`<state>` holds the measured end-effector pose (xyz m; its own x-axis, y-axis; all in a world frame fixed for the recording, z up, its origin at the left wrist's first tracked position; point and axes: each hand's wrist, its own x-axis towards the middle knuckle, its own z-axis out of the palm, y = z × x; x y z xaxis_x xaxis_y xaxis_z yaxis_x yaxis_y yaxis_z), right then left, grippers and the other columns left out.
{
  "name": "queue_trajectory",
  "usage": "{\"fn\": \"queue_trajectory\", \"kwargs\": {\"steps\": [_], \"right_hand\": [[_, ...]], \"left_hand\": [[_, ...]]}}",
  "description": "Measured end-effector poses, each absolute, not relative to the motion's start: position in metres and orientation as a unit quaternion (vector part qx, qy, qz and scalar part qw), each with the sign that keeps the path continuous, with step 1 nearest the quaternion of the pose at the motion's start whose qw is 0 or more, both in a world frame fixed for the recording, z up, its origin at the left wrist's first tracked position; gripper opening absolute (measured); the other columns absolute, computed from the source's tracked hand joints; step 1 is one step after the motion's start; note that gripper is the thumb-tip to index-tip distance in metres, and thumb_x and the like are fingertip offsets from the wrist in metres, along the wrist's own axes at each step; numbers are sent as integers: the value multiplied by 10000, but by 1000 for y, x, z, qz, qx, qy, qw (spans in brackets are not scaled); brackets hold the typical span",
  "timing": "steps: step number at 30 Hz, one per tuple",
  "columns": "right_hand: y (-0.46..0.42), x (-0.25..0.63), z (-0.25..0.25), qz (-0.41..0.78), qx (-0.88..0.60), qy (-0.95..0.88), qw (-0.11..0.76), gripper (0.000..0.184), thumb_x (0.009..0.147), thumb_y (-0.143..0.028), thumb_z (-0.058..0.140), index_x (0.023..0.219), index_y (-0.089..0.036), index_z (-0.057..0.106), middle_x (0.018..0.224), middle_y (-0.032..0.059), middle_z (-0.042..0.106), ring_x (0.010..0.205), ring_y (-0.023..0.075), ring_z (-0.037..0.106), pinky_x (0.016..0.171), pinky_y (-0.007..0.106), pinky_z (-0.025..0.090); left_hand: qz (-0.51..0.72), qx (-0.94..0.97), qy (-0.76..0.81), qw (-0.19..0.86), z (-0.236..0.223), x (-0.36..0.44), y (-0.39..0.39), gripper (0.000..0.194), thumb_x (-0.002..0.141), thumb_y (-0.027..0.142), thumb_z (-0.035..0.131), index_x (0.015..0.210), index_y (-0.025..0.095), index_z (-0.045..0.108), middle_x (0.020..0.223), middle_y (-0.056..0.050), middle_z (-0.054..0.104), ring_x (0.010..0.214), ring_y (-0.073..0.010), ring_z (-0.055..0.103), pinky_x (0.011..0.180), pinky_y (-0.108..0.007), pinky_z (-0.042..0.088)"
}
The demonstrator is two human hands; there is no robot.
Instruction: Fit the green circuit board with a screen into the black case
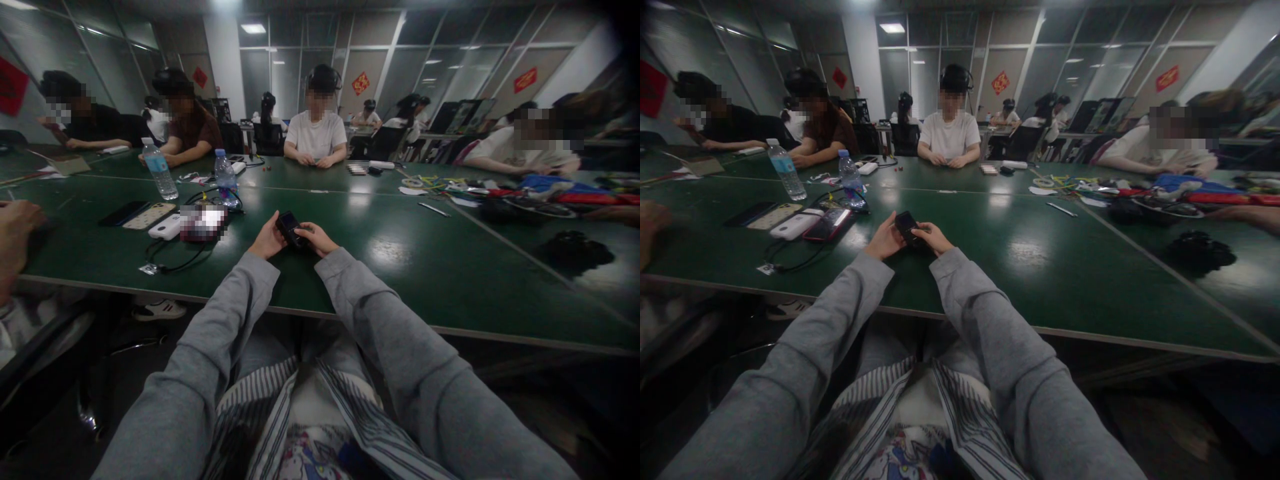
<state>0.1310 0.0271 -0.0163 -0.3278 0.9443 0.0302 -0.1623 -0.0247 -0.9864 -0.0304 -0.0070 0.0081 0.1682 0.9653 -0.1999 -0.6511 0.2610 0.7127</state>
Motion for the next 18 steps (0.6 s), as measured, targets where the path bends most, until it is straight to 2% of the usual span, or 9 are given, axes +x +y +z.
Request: {"fn": "queue_trajectory", "kwargs": {"steps": [9, 14, 18], "right_hand": [[34, 129, -22, 591, -384, -546, 453, 357, 668, -339, 746, 951, -225, 561, 758, -28, 634, 657, 135, 600, 672, 300, 511], [40, 129, -25, 517, -389, -596, 476, 317, 669, -376, 733, 895, -221, 573, 840, 0, 639, 806, 157, 609, 843, 341, 491], [35, 129, -26, 456, -378, -635, 495, 424, 674, -476, 742, 969, -230, 562, 933, 32, 632, 918, 189, 607, 911, 378, 471]], "left_hand": [[563, 234, 313, 728, 3, -33, 0, 320, 899, 428, 566, 758, 148, 629, 661, -39, 666, 617, -142, 642, 647, -270, 493], [568, 227, 308, 729, 0, -33, 3, 296, 911, 399, 554, 797, 139, 639, 684, -45, 673, 645, -141, 652, 691, -267, 503], [571, 213, 311, 729, 0, -33, 2, 295, 910, 400, 553, 796, 142, 636, 658, -40, 657, 632, -143, 643, 683, -267, 499]]}}
